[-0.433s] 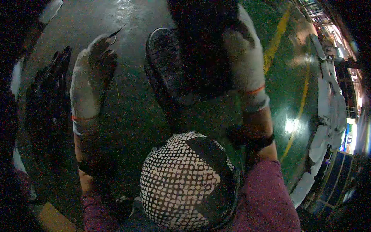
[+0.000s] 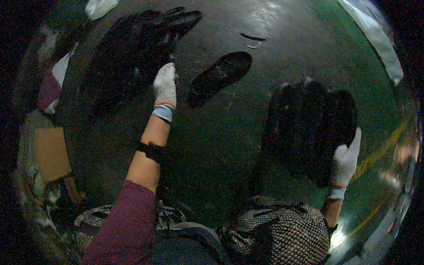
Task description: The recorder is sorting and stacking black shoe soles on a factory floor.
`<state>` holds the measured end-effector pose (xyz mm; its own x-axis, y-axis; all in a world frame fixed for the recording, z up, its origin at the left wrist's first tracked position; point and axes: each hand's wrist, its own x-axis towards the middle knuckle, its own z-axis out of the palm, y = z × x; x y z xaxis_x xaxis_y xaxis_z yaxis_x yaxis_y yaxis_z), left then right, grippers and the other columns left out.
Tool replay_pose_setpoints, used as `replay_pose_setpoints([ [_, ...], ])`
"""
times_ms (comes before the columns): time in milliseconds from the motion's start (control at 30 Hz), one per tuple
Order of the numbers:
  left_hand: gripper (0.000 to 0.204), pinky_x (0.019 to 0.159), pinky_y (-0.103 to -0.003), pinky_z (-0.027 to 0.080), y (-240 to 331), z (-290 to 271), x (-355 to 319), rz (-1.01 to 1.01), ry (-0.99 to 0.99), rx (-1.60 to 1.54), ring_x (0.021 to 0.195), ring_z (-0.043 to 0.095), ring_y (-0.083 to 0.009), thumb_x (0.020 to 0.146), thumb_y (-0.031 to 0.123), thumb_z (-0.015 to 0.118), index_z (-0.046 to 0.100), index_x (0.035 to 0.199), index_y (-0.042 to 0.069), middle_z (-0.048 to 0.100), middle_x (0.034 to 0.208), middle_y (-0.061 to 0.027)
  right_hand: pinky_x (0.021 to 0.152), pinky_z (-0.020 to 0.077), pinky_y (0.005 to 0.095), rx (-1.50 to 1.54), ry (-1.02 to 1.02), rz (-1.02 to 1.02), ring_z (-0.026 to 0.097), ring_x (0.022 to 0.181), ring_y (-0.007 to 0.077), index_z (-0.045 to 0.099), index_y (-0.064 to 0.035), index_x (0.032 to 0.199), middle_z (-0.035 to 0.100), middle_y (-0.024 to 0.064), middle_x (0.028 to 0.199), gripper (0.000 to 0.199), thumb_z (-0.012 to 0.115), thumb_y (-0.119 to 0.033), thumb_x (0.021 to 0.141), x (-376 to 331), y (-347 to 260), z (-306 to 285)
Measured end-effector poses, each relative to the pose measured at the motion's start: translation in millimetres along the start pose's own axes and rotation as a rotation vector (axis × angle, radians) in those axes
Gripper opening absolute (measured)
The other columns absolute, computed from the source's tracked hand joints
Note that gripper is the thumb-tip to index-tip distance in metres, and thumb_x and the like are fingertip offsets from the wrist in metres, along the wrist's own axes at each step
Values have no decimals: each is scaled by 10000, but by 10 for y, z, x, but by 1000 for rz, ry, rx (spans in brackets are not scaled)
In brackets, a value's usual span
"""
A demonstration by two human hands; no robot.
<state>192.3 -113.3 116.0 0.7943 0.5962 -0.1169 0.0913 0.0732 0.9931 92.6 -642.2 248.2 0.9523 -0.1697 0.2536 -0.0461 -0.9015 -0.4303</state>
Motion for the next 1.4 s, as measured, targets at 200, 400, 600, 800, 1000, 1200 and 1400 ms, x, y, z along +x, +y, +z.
replay_pose_setpoints([
  [200,256,791,-458,581,-4,-1551,842,329,869,620,875,732,-378,897,224,624,790,975,46,765,1041,-176,1166,404,429,-453,249,-281,474,1425,383,450,19,1523,492,260,1526,656,552,-38,877,-55,-367,287],
  [400,238,822,-486,604,-338,-2916,1319,-483,1285,555,1000,739,-328,899,299,633,775,1001,137,754,1064,-158,1152,408,454,-63,210,-359,516,1384,397,487,25,1494,527,254,1497,556,596,-99,963,-23,-484,304],
  [600,395,924,-446,530,-524,-3045,1785,46,1076,521,1085,675,-330,948,461,646,733,1088,101,714,1197,-155,1169,384,453,33,166,-310,501,1398,392,504,55,1467,523,261,1494,505,591,-123,1003,-85,-413,301],
  [800,694,1116,-457,432,99,-2895,2092,145,616,861,1339,544,-415,891,432,708,557,1443,38,606,1408,-246,1203,358,433,56,78,-310,455,1448,348,457,93,1485,472,228,1559,554,610,-60,976,-86,-459,364],
  [1000,429,1072,-414,446,611,-2378,1439,479,569,784,1214,613,-348,954,302,632,688,1240,-13,655,1305,-213,1189,371,453,-205,79,-324,494,1412,347,477,38,1492,500,192,1544,552,631,-128,989,13,-571,70],
  [1200,592,1026,-462,508,1254,-1637,526,599,896,5,1177,638,-393,905,280,739,582,1382,-33,608,1365,-276,1178,375,419,687,50,-276,508,1382,288,451,41,1496,517,184,1504,579,590,-276,1032,187,-1856,252],
  [1400,620,1194,-450,354,430,51,-738,977,85,1085,1416,473,-326,884,102,698,506,1465,6,550,1480,-177,1118,434,378,1213,-330,-9,597,1256,247,483,34,1462,598,170,1395,550,643,-210,996,394,-2779,856],
])
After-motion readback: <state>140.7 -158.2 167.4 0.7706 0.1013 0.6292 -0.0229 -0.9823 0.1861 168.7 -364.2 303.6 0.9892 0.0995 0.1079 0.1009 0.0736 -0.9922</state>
